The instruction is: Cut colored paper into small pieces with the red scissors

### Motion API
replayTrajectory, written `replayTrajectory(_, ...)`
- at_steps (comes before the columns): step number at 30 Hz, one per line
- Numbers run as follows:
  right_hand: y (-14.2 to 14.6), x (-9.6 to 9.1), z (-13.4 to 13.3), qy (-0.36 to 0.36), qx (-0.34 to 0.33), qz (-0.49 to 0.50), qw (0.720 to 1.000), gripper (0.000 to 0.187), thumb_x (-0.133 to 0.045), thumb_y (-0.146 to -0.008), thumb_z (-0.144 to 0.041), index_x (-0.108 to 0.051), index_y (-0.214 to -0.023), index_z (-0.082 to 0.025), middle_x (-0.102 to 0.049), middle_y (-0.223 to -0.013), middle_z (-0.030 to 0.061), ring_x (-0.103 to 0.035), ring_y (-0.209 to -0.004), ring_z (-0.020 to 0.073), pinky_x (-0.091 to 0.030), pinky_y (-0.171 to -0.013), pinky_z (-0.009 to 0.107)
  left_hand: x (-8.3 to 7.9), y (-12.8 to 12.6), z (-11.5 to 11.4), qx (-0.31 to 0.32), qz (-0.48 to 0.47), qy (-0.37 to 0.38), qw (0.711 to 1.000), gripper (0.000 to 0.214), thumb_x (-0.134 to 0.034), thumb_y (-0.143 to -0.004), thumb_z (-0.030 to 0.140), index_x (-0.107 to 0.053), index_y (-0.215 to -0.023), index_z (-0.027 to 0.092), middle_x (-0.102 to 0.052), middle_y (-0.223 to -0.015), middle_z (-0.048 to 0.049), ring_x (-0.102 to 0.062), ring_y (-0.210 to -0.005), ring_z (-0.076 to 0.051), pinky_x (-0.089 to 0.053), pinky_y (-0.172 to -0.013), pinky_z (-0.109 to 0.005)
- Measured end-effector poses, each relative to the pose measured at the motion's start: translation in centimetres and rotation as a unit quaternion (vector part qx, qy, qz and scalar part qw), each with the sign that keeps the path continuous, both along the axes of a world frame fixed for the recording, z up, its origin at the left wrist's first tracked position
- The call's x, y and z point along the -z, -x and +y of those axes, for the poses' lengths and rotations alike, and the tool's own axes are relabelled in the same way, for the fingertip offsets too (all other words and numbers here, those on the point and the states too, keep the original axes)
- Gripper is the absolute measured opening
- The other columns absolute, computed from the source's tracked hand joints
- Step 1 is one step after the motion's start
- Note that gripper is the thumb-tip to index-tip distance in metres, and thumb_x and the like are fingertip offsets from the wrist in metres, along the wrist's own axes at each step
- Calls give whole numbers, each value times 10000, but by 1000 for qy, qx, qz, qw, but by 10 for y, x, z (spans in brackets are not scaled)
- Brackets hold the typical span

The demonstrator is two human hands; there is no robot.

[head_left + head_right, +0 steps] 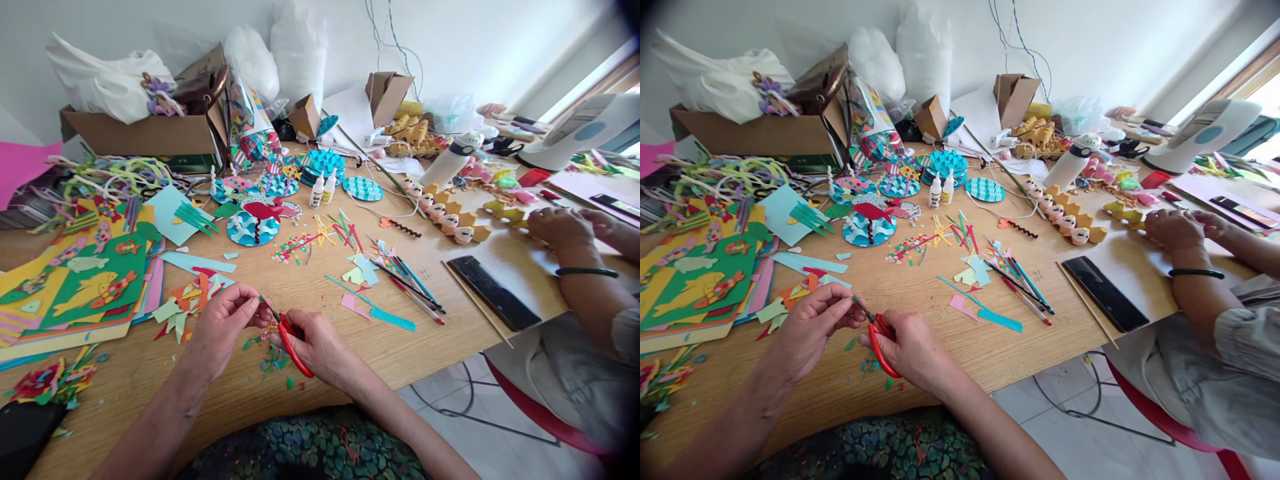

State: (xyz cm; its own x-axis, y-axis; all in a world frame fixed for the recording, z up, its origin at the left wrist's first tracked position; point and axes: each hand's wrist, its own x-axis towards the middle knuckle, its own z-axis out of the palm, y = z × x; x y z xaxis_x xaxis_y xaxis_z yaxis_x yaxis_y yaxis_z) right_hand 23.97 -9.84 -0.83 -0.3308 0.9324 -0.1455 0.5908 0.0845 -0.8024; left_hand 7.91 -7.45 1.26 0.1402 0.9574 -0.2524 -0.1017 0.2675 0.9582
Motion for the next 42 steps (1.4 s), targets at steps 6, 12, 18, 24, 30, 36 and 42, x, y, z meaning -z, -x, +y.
replayTrajectory(6, -1, 1, -1, 0, -1, 8, 1000, 388, -509, -811, -501, -451, -620, -168, -389, -523, -57, -323, -477, 64, -210, -456, 191, 2, 1, 0, 11, -3, -5, 1000, 103, -635, -707, 244, -589, -703, 151, -671, -627, 15, -614, -574, -101, -512, -579, -209)
replayTrajectory(12, 0, 2, -1, -7, -1, 10, 1000, 373, -507, -822, -470, -445, -616, -166, -388, -527, -56, -325, -481, 62, -206, -460, 190, 4, 1, 0, 11, -2, -12, 1000, 94, -629, -714, 234, -594, -700, 149, -670, -640, 7, -616, -575, -105, -513, -575, -213)
replayTrajectory(18, -1, 6, -1, 2, 2, 13, 1000, 359, -494, -835, -438, -451, -608, -163, -367, -517, -59, -311, -475, 60, -198, -455, 192, 8, 2, 1, 7, 1, 1, 1000, 120, -639, -701, 254, -581, -692, 149, -662, -624, 8, -616, -575, -107, -510, -573, -214)
replayTrajectory(24, -2, 8, 1, 25, -1, -5, 1000, 363, -479, -840, -441, -494, -611, -159, -406, -510, -50, -339, -471, 65, -221, -452, 188, 12, 6, 2, -3, 16, 15, 1000, 155, -647, -693, 287, -574, -684, 151, -647, -650, 11, -609, -595, -108, -497, -566, -208)
replayTrajectory(30, -11, 2, 3, 5, -66, -85, 994, 332, -467, -838, -462, -554, -717, -164, -535, -598, -9, -400, -503, 82, -235, -468, 202, 19, 16, 8, -9, 39, -12, 999, 145, -632, -708, 301, -579, -722, 167, -580, -600, 38, -527, -572, -84, -452, -527, -178)
replayTrajectory(36, -22, -9, 6, -19, -93, -145, 985, 327, -494, -817, -457, -577, -676, -174, -577, -599, 14, -416, -497, 95, -226, -472, 224, 23, 22, 18, -4, 117, -41, 992, 159, -619, -695, 318, -576, -715, 166, -529, -549, 45, -477, -518, -88, -409, -499, -193)
replayTrajectory(42, -34, -13, 29, -9, 54, 22, 998, 322, -509, -798, -448, -511, -627, -175, -510, -538, -21, -431, -477, 86, -280, -450, 198, 21, 13, 39, 56, 199, -66, 976, 182, -580, -678, 352, -564, -708, 173, -482, -556, 49, -471, -518, -106, -414, -501, -220)
